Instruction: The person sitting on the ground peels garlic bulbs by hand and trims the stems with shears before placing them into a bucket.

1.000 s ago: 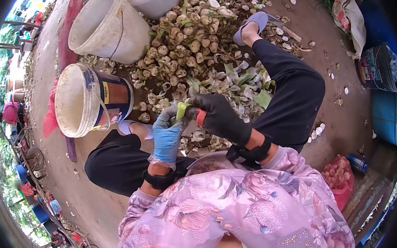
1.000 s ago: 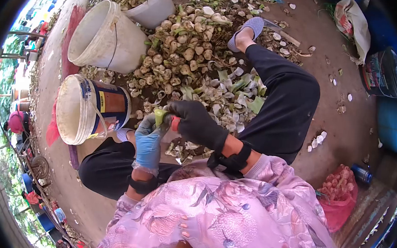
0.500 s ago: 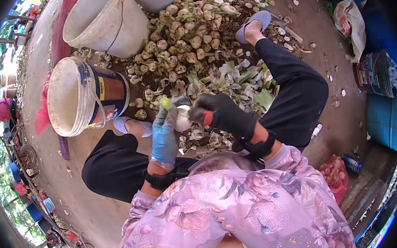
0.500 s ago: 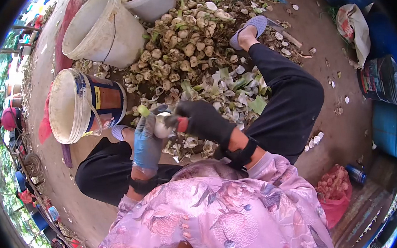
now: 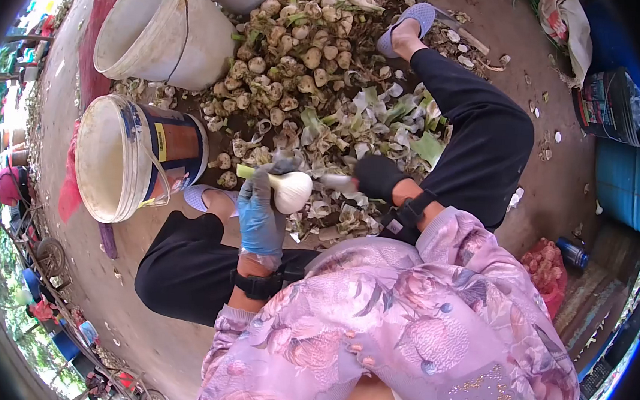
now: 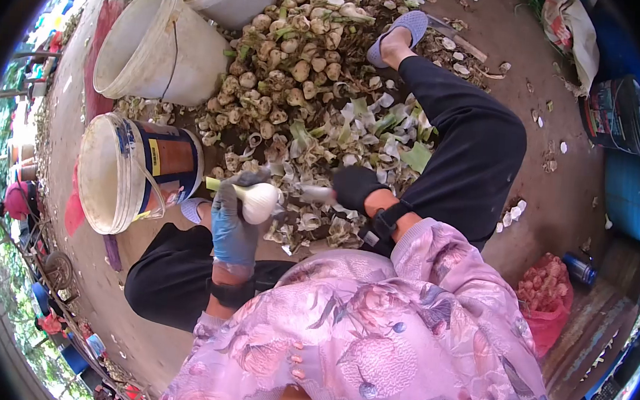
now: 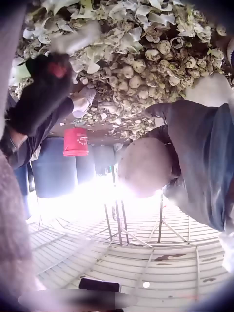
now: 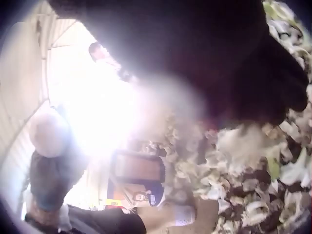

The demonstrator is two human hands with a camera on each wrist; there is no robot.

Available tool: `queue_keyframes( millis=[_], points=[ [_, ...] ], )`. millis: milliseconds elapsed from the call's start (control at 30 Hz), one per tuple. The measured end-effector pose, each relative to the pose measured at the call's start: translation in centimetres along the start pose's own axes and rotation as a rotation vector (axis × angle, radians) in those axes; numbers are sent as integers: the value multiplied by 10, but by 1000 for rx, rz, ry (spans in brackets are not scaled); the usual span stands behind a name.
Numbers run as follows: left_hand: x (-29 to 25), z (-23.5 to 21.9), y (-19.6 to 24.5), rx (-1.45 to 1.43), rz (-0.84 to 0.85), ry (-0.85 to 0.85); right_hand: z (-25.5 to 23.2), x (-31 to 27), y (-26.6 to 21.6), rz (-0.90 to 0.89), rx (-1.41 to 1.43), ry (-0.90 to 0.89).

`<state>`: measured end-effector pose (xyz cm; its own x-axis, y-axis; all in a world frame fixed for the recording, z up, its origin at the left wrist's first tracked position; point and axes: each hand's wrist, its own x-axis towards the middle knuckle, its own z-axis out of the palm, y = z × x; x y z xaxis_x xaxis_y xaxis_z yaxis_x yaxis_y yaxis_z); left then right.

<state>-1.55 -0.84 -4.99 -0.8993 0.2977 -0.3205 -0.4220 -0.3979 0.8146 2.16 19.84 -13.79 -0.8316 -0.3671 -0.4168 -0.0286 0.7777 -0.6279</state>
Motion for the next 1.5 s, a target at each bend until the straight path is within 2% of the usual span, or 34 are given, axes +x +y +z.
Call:
queue_keyframes(
  millis=[33,67,133,167,233,300,333,367,433,467,500,533,600,633,667,700,733,767,800,833,900,933,1000,1067,1100,1133,1167,1233,1300,1333,1367,1400,1433,1500],
  points=[
    [2,2,4,-77,-4,6,0,-2,1,212,-162,-116],
    [4,0,6,-153,-113,116,2,0,0,206,-161,-113],
    [9,-18,-9,-266,-179,119,8,0,-13,-104,298,448],
    [13,-20,-10,-378,-243,107,0,3,-28,-110,303,450],
    [15,-18,-17,-291,-267,165,-21,13,-56,-207,848,104],
    [23,-17,-11,-341,-247,196,-9,17,-62,-355,618,16],
    [31,-25,-7,-322,-242,221,-15,10,-71,-423,592,-14],
    [39,-23,11,-294,-236,189,-23,3,-79,-489,565,-49],
    [73,-23,57,-38,-106,250,-27,-2,-72,-493,628,-50],
    [91,-13,92,7,58,97,-31,-4,-67,-386,514,11],
    [108,-10,130,9,56,101,-34,-7,-60,-277,400,71],
    [125,-10,168,-158,119,63,-36,-9,-53,-232,419,140],
    [154,-10,189,-316,177,23,-38,-8,-43,-204,466,160],
    [167,-11,188,-159,172,93,-39,-5,-40,-174,508,183],
    [183,-12,184,-1,165,161,-44,-3,-42,-148,573,158],
    [205,-35,154,248,161,107,-43,2,-44,-141,585,166],
    [217,-29,115,385,71,293,-41,6,-45,-154,613,167],
    [238,-69,75,970,15,173,-38,10,-45,-165,641,168],
    [238,-44,32,1068,230,169,-30,17,-43,-214,682,151],
    [261,-87,-16,1287,212,25,-30,19,-44,-197,693,159],
    [263,-66,-55,1835,-39,70,-38,19,-45,-87,686,99],
    [267,-62,-66,1832,-55,48,-39,21,-41,-82,662,59],
    [280,-53,-83,2061,-396,40,-46,23,-37,-58,647,64],
    [296,-64,-89,2076,-357,-2,-56,23,-37,-60,723,132],
    [300,-73,-88,2095,-316,-24,-46,27,-34,-52,729,135],
    [296,-69,-79,2092,-247,-58,-27,32,-29,-110,921,264],
    [299,-86,-76,2095,-250,-66,-32,29,-28,-93,1189,178],
    [298,-129,-85,1508,-171,-3,-41,23,-26,7,1745,32],
    [252,-85,-45,700,-457,167,-41,27,-24,106,1850,-5],
    [234,-84,-39,450,-423,167,-42,25,-26,101,1843,0],
    [212,-76,-31,258,-359,163,-44,23,-28,33,1970,-65],
    [192,-67,-22,185,-333,134,-45,19,-31,-38,2091,-141],
    [170,-56,-13,113,-303,107,-42,17,-34,-53,2074,-153],
    [123,-32,-2,317,-161,213,-34,15,-41,-195,2087,-170]
  ],
)
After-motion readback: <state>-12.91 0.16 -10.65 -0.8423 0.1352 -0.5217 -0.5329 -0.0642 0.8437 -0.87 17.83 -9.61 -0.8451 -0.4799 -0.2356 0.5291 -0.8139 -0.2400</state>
